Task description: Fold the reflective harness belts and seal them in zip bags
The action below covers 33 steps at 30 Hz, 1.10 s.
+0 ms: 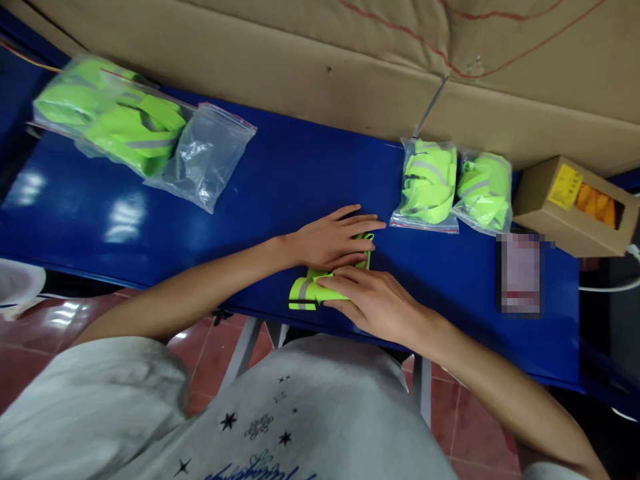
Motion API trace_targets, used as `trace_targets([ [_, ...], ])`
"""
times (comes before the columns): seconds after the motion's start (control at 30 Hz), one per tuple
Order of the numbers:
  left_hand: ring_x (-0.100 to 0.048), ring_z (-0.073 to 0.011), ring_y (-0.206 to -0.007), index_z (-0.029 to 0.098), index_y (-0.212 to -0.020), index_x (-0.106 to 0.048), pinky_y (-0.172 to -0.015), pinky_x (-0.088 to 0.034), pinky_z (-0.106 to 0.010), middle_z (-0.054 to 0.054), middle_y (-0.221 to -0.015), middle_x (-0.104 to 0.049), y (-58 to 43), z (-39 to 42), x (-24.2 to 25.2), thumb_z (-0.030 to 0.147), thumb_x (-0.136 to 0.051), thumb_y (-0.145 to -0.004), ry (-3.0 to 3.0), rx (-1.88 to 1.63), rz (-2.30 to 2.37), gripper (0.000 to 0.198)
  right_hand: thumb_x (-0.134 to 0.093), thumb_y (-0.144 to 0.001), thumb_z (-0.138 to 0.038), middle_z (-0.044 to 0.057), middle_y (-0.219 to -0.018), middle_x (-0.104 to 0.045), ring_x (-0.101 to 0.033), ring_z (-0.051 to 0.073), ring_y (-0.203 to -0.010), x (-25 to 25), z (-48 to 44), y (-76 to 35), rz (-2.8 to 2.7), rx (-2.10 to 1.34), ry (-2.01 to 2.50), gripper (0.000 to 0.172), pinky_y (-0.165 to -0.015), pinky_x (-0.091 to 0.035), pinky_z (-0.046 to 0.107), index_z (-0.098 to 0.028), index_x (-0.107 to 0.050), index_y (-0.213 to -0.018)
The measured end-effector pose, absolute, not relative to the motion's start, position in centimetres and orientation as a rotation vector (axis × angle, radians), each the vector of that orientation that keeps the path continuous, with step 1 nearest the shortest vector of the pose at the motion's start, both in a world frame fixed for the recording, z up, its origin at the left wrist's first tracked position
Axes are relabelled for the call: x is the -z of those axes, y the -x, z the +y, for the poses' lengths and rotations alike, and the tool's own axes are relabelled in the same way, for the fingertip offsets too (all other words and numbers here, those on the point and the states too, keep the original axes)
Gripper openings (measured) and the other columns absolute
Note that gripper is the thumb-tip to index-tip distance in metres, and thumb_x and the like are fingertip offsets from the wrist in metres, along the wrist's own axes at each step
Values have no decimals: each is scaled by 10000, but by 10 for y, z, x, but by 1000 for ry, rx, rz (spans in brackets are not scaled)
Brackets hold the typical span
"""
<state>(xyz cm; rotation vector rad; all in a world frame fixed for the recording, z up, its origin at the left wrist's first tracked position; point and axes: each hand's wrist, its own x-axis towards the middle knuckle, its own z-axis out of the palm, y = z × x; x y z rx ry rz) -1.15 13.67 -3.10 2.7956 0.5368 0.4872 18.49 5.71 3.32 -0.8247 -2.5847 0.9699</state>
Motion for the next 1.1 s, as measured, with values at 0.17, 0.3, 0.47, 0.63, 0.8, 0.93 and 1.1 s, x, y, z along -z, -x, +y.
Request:
trace_targets([
  [0.17,-392,-305,-1517,221,-1198,-702,-1275,-228,-577,-145,-1600,-450,14,141,30,338,-531,-1030,-2719,-454,501,268,-575,-1037,-286,110,-1235,-668,-643,233,-1171,-37,63,-180,-2554,-1038,806,253,-1000,-567,401,-210,-683,-1254],
  [0.3,-423,-278,-1500,215,-1189,-728,-1284,-238,-538,-143,-1588,-466,14,142,30,316,-487,-1055,-2678,-489,523,293,-587,-1030,-262,92,-1139,-720,-650,245,-1163,-35,65,-179,-2518,-1013,800,225,-1031,-539,440,-200,-694,-1218],
  [0.47,-339,-340,-1542,292,-1313,-692,-1281,-181,-627,-111,-1606,-448,11,134,32,345,-584,-1014,-2704,-428,519,322,-617,-1017,-272,65,-1139,-747,-700,218,-1111,-31,62,-186,-2500,-1099,915,218,-945,-566,350,-212,-677,-1217],
  [0.63,-272,-338,-1570,371,-1351,-652,-1282,-142,-650,-57,-1637,-405,9,128,32,362,-616,-997,-2758,-351,514,355,-624,-1012,-238,33,-1220,-743,-707,171,-1107,-29,57,-186,-2465,-1086,959,362,-924,-545,277,-234,-585,-1372],
  [0.8,-315,-334,-1550,311,-1324,-667,-1277,-173,-645,-83,-1614,-437,10,130,33,329,-580,-1015,-2737,-398,528,321,-604,-1020,-199,25,-1076,-753,-673,200,-1071,-26,52,-184,-2629,-614,832,348,-946,-502,338,-257,-636,-1361],
  [0.93,-317,-345,-1547,263,-1343,-641,-1272,-189,-649,-120,-1618,-423,11,131,34,279,-557,-1019,-2794,-393,515,335,-602,-1008,-161,68,-1180,-739,-627,252,-1117,-24,46,-182,-2740,-109,873,419,-1006,-432,438,-229,-600,-1421],
  [1.1,-351,-300,-1536,302,-1286,-673,-1290,-187,-599,-81,-1597,-456,11,130,33,262,-576,-1011,-2782,-421,552,294,-540,-1005,-83,89,-1139,-744,-636,260,-1046,-32,49,-183,-2849,-8,714,396,-946,-474,422,-166,-615,-1385],
])
